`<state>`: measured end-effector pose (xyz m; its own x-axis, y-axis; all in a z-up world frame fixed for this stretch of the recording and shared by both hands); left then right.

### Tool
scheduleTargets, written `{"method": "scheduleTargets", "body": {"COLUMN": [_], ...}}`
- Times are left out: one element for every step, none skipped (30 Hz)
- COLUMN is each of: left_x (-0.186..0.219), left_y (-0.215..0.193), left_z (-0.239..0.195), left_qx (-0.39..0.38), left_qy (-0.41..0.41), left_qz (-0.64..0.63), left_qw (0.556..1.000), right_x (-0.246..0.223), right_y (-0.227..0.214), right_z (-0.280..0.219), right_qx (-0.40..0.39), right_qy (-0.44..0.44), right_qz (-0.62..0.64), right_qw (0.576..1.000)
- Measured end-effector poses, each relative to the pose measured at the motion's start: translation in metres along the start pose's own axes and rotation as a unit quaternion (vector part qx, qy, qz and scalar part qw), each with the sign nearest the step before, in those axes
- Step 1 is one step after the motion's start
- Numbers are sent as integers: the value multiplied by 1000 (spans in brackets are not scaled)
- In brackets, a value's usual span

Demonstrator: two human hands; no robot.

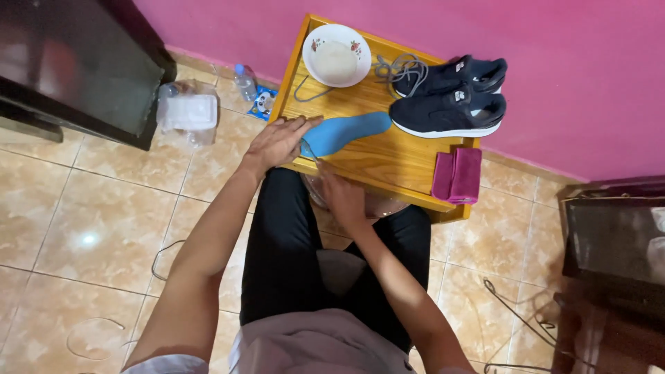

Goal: The person wipes a dark shoe insole with a pink cloth, then uses a toothbrush dipped in a bowl of liquid to scrub the insole thoroughly. The person handles the insole and toothbrush repeatedly to clean the surface.

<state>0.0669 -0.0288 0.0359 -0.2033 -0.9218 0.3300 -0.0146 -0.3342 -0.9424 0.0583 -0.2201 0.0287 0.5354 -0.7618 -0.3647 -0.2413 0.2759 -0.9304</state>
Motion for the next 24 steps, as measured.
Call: {"method": "scheduleTargets", "body": {"left_x": [-1, -6, -9, -11, -11, -12, -13, -13, -15, -18, -22, -26, -29, -30, -33, -34, -35, -36, -37, -33, -33, -35, -35, -36], "left_y": [-2, 4, 10, 17, 18, 20, 21, 26, 27, 29, 35, 41, 50, 55, 57, 59, 59, 60, 63, 59, 58, 56, 53, 51], "left_z": [0, 4, 5, 5, 3, 2, 5, 3, 5, 7, 9, 11, 8, 9, 10, 11, 11, 12, 9, 11, 10, 9, 9, 9], "left_qx": [0, -1, 3, 7, 5, -4, -12, -15, -7, 2, 3, 15, 25, 25, 32, 40, 43, 43, 39, 38, 25, 12, 12, 3], "left_qy": [-5, -6, -3, 0, 1, -13, -22, -17, -13, -10, -5, 4, 7, 8, 6, 4, 8, 10, 13, 17, 0, -17, -21, -25], "left_qz": [-7, -5, 4, 12, 13, 4, -4, -3, 9, 20, 21, 38, 52, 49, 61, 73, 75, 72, 70, 73, 73, 73, 74, 64], "left_qw": [1000, 1000, 1000, 1000, 1000, 1000, 1000, 1000, 1000, 1000, 1000, 999, 998, 998, 998, 997, 996, 996, 997, 996, 997, 997, 997, 998], "right_x": [-15, 2, 29, 55, 47, 35, 24, 17, 7, -3, 8, 20, 32, 41, 53, 65, 48, 26, 3, -11, -25, -40, -15, 15], "right_y": [0, -7, -15, -22, -21, -21, -24, -18, -5, 7, 3, 0, -1, -8, -18, -28, -27, -18, -6, -29, -50, -71, -51, -34], "right_z": [-4, 5, 11, 16, 16, 17, 18, 10, 7, 3, 5, 6, 3, 5, 5, 5, 4, 4, 1, -8, -18, -27, -20, -13], "right_qx": [2, 3, 14, 24, 24, 33, 44, 47, 10, -27, -23, -22, -27, -29, 0, 28, 33, -14, -61, -57, -61, -64, -67, -44], "right_qy": [-31, -33, 28, 88, 90, 64, 41, 46, 27, 7, 10, 19, 27, 29, 56, 84, 84, 51, 21, 23, 33, 43, 40, 63], "right_qz": [-47, -44, -32, -21, -19, -9, 1, 2, 19, 35, 34, 34, 34, 32, 35, 36, 36, 7, -18, -16, 7, 31, 31, 38], "right_qw": [998, 998, 999, 996, 995, 997, 998, 998, 999, 999, 999, 999, 999, 999, 998, 995, 995, 999, 998, 998, 998, 997, 997, 996]}}
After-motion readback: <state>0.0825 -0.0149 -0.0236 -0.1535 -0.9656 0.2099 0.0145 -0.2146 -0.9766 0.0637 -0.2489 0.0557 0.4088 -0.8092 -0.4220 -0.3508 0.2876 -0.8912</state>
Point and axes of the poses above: each hand's wrist, its own z-axis towards the middle knuckle, its own y-axis out of the palm, x = y × z, the point moved 8 cm from there along z, towards the middle knuckle, and after that the axes turned 6 degrees about -y, right-handed, at the moved point
